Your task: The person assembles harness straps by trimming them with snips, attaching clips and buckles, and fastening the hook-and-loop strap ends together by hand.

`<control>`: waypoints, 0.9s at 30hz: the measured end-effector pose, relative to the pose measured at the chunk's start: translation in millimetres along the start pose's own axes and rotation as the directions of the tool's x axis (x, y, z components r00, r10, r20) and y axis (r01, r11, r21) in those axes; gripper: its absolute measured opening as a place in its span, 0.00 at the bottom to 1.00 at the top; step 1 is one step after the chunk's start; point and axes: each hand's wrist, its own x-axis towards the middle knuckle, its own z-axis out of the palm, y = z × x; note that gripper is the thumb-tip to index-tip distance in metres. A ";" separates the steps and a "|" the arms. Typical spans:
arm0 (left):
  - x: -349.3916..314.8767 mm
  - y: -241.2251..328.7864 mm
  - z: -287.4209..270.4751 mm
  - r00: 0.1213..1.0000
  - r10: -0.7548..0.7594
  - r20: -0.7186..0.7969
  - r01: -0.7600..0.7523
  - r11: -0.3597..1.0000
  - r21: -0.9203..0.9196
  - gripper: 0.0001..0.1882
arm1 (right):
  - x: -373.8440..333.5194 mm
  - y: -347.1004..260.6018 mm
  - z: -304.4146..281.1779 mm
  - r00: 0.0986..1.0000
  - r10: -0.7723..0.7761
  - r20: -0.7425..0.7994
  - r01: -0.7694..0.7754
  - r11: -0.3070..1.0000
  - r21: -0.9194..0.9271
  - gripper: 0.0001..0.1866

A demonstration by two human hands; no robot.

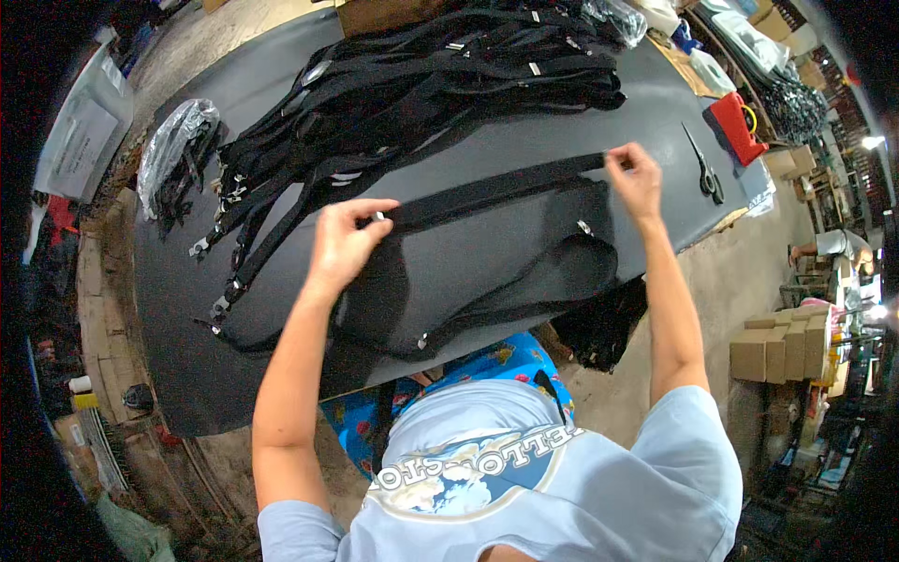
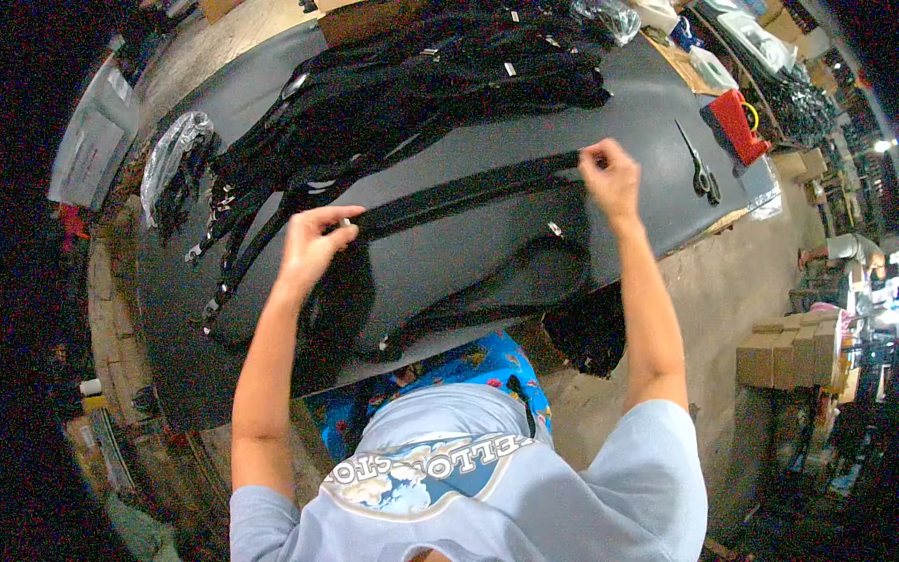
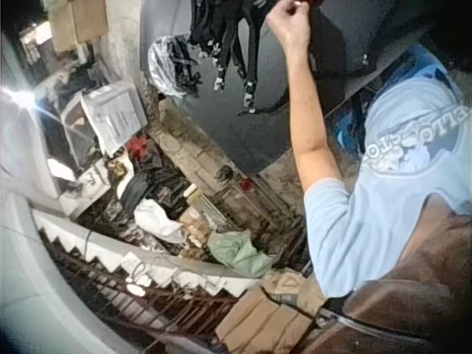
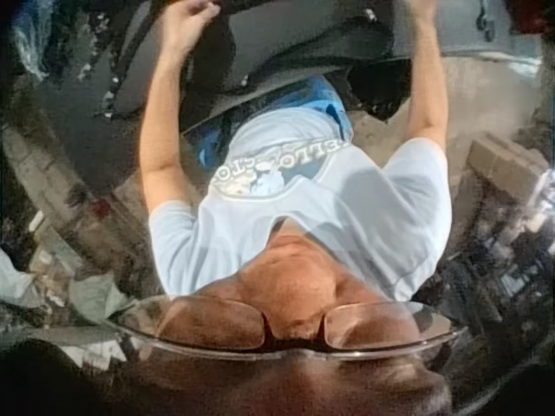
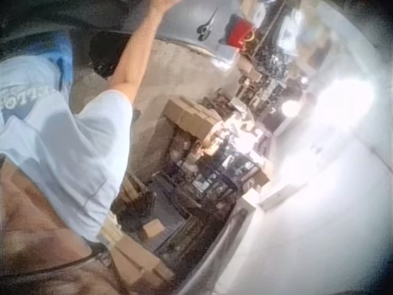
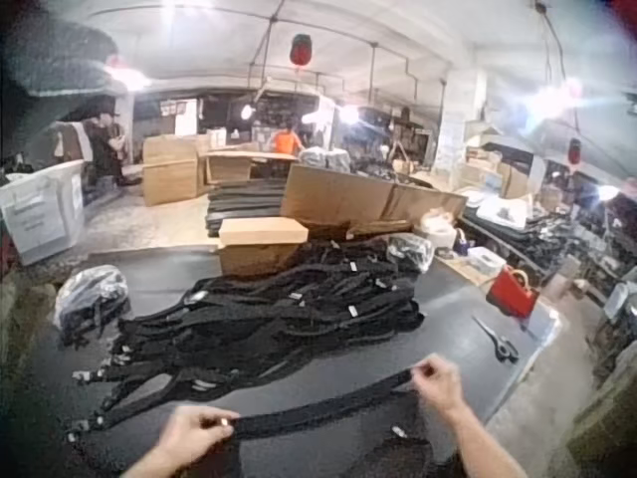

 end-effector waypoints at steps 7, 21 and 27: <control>-10.3 -4.5 -10.3 0.996 -0.072 0.059 0.077 0.993 -0.087 0.15 | 1.4 7.8 -17.2 0.996 0.082 0.031 -0.080 0.996 -0.047 0.05; 14.0 16.6 12.9 0.996 0.004 0.088 0.000 0.999 -0.046 0.14 | 16.9 29.4 1.2 0.934 0.217 0.285 -0.231 0.973 0.017 0.07; 22.5 2.4 3.3 0.980 0.096 0.172 -0.086 0.994 -0.069 0.15 | 32.6 25.1 -3.7 0.847 0.239 0.474 -0.306 0.949 0.069 0.10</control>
